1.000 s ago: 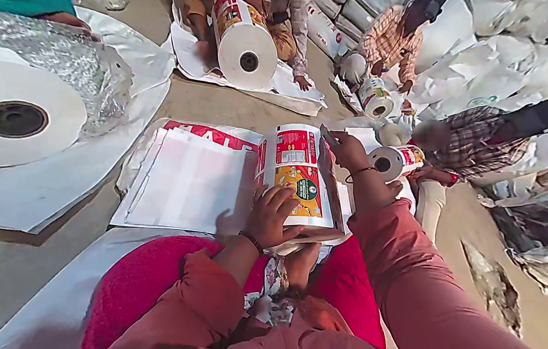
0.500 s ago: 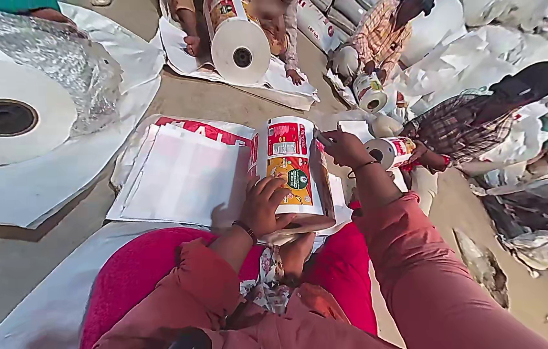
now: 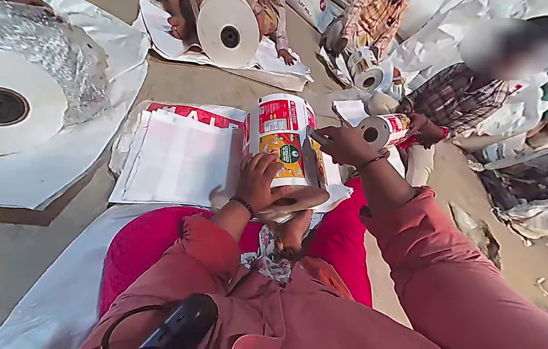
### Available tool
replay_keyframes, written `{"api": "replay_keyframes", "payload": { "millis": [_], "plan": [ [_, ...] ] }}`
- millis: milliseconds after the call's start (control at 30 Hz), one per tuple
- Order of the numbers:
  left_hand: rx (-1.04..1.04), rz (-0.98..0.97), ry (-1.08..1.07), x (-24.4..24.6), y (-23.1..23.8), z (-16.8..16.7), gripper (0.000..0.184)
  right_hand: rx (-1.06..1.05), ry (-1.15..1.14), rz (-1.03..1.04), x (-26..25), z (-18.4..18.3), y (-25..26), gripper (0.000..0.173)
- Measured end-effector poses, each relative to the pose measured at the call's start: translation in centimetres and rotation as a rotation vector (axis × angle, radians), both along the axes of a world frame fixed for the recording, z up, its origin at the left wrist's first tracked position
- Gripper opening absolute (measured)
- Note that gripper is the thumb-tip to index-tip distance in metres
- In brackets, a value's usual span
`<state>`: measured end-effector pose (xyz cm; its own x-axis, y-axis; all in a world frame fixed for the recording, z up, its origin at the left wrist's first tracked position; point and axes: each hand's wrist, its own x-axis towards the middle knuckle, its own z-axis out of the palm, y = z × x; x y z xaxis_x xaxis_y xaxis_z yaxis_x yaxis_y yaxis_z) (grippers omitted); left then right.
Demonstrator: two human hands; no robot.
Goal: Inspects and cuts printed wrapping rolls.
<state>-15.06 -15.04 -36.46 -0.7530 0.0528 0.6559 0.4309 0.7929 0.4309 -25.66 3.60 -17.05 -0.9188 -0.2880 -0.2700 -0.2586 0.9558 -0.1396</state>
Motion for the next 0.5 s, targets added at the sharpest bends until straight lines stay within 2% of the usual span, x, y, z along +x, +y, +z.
{"api": "replay_keyframes", "payload": {
  "millis": [300, 500],
  "plan": [
    [-0.01, -0.012, -0.018, 0.2, 0.0, 0.4, 0.061, 0.046, -0.006, -0.012, 6.9, 0.3, 1.4, 0.048],
    [0.031, -0.046, -0.064, 0.4, -0.1, 0.3, 0.06, 0.072, 0.021, 0.085, 11.0, -0.2, 3.0, 0.049]
  ]
}}
